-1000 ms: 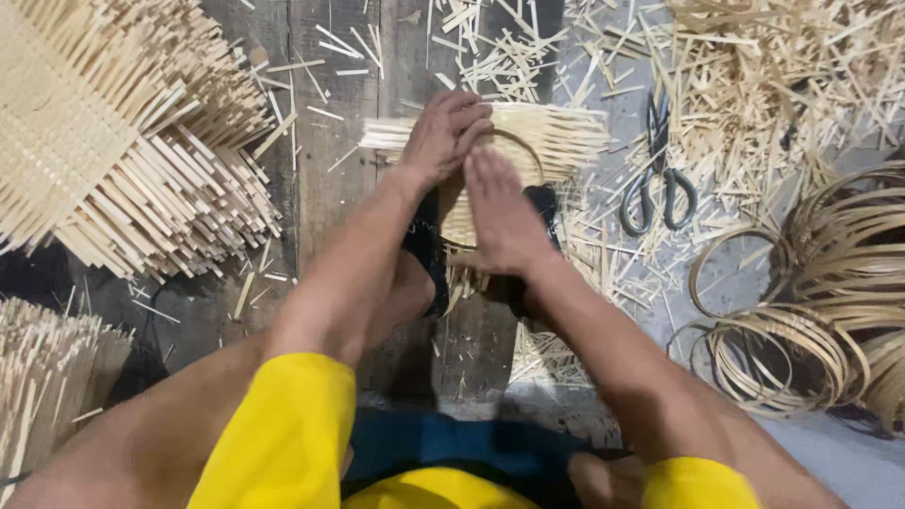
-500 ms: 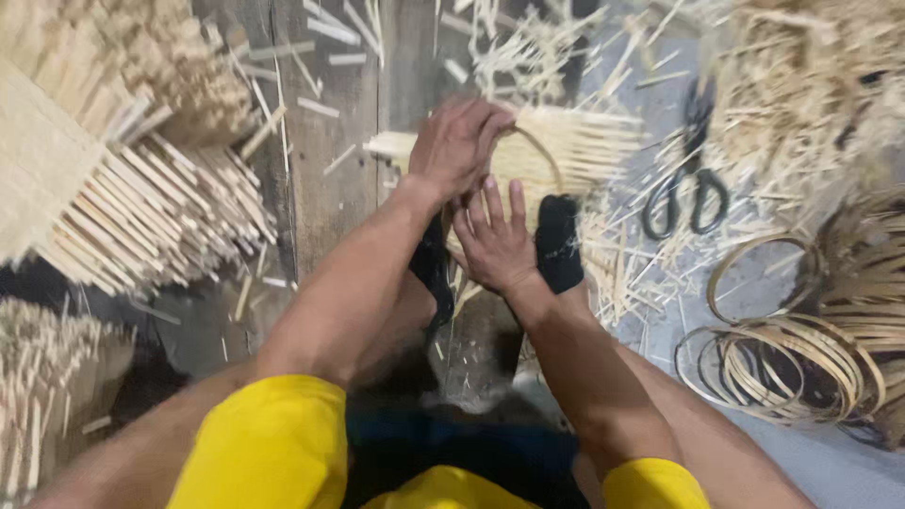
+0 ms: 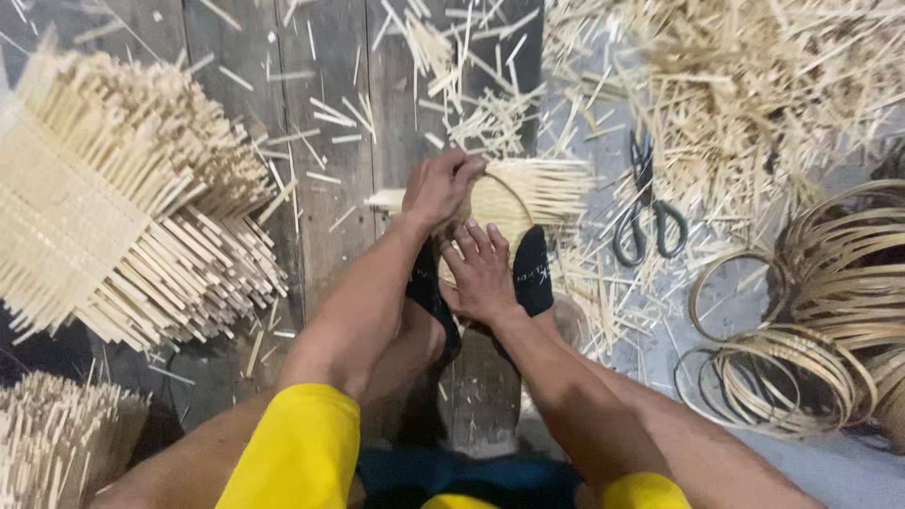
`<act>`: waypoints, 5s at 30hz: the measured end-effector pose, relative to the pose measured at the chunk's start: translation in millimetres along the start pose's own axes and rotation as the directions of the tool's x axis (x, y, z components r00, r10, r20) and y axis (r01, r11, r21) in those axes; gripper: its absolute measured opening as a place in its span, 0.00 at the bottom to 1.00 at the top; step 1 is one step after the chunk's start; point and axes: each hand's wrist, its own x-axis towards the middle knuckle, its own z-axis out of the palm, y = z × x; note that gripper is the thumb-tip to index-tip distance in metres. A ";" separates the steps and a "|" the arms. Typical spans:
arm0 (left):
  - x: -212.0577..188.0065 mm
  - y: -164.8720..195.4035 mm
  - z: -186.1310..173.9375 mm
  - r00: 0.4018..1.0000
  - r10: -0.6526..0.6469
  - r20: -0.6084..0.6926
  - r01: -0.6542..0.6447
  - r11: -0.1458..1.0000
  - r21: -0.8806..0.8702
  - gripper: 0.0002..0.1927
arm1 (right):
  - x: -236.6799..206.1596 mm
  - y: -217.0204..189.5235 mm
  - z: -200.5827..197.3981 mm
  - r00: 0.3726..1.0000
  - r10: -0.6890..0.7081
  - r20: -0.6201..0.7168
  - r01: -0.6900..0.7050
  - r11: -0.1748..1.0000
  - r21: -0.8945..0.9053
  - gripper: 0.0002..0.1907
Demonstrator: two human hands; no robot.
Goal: The person weaves thin bamboo strips into a circular frame to form a flat tray. They repeatedly place the frame over a woven mat, tuck the strips into the frame, and trim excess with shears. Finished trays are set aside on the floor.
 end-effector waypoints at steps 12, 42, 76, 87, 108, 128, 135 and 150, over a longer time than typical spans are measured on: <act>2.7 -7.2 6.0 0.990 0.129 0.058 -0.132 0.991 0.035 0.19 | 75.4 79.9 -23.1 0.883 0.464 -0.067 -0.400 0.820 0.409 0.05; 9.1 9.6 9.3 0.999 -0.037 -0.002 0.037 0.997 0.061 0.18 | 70.0 79.8 -6.5 0.595 0.799 0.090 -0.796 0.571 0.201 0.28; -45.0 -50.6 29.2 0.756 0.065 -0.651 -0.104 0.994 -0.022 0.17 | 126.9 66.5 -39.7 0.807 0.400 0.435 -0.502 0.852 0.148 0.34; -48.2 -62.9 34.0 0.811 -0.088 -0.578 0.110 0.994 0.002 0.17 | 153.9 52.3 -56.5 0.618 0.484 0.620 -0.572 0.817 -0.068 0.37; -82.0 -54.4 35.5 0.763 -0.253 -0.594 0.168 0.966 -0.196 0.15 | 160.4 46.5 -32.1 0.751 -0.048 0.659 0.075 0.997 -0.013 0.24; -50.7 -108.5 31.5 0.793 -0.558 -0.244 0.216 0.632 -0.744 0.09 | 163.0 41.9 1.4 0.810 0.032 0.585 0.034 0.994 -0.102 0.18; -46.4 -90.5 -0.1 0.854 -0.492 -0.171 0.339 0.774 -0.534 0.12 | 143.0 44.8 -15.4 0.980 -0.064 0.187 0.091 0.986 -0.141 0.20; -92.6 94.7 -22.5 0.994 -0.098 0.043 0.098 0.995 0.022 0.37 | -213.8 139.0 -348.8 0.574 0.779 0.253 -0.790 0.608 -0.082 0.26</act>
